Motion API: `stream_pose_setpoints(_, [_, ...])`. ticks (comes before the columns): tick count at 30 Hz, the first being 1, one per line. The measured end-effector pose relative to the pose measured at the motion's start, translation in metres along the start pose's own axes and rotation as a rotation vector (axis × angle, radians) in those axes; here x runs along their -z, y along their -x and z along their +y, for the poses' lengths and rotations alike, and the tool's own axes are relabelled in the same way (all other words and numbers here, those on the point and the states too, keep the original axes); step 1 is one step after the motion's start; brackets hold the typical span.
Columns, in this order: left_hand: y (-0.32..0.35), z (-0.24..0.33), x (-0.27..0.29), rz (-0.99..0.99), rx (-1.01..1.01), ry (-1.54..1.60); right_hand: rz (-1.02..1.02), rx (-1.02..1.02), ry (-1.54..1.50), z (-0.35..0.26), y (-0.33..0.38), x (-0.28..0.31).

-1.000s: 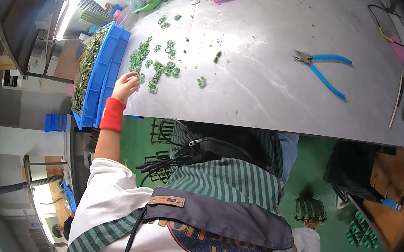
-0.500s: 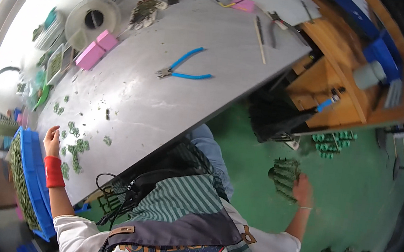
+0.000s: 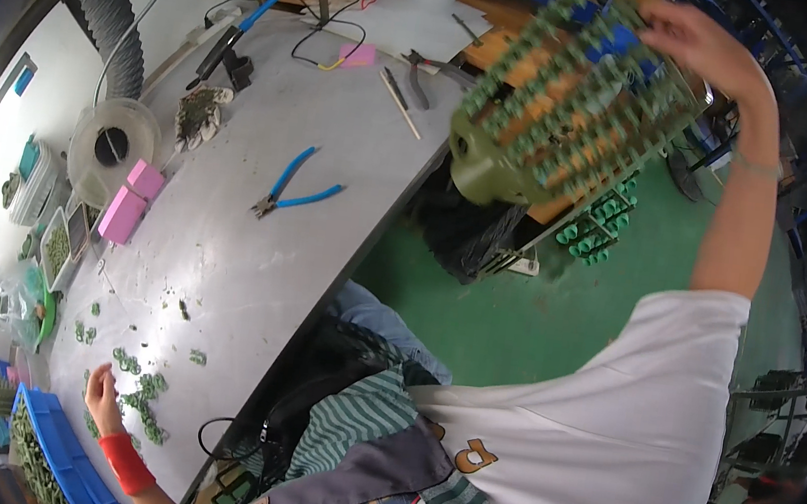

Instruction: The person places green circular components onto a large green frame and uses a soldering iron to melt the plastic, securing them in place.

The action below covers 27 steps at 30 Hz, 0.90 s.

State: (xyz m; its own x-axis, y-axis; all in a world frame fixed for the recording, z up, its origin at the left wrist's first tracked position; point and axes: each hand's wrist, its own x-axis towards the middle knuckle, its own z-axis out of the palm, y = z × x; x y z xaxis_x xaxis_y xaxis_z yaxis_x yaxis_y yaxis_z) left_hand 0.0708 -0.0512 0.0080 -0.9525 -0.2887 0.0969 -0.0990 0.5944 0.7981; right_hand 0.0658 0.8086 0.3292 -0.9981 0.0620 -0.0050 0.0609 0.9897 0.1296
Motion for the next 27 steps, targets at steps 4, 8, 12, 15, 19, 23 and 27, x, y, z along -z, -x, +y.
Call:
stream_pose_setpoints(4, [0.018,0.000,0.008,0.039,0.082,0.024,0.162,0.081,-0.012,0.031,-0.075,0.020])
stream_pose_setpoints(8, [0.032,-0.012,0.029,0.052,0.130,0.001,0.109,-0.108,0.094,-0.016,-0.133,0.044])
stream_pose_setpoints(12, [0.049,-0.009,0.044,0.100,0.189,-0.026,0.167,-0.123,0.076,0.009,-0.204,0.009])
stream_pose_setpoints(15, [0.064,0.014,0.049,0.087,0.218,-0.022,0.200,-0.236,0.106,0.085,-0.276,-0.045])
stream_pose_setpoints(19, [0.090,0.062,0.027,0.075,0.341,-0.078,0.275,-0.222,0.359,0.164,-0.349,-0.064])
stream_pose_setpoints(23, [0.108,0.073,0.025,0.101,0.327,-0.110,0.326,-0.356,0.343,0.196,-0.371,-0.081])
stream_pose_setpoints(27, [0.144,0.088,0.038,0.214,0.459,-0.154,0.269,-0.341,0.306,0.140,-0.412,-0.105])
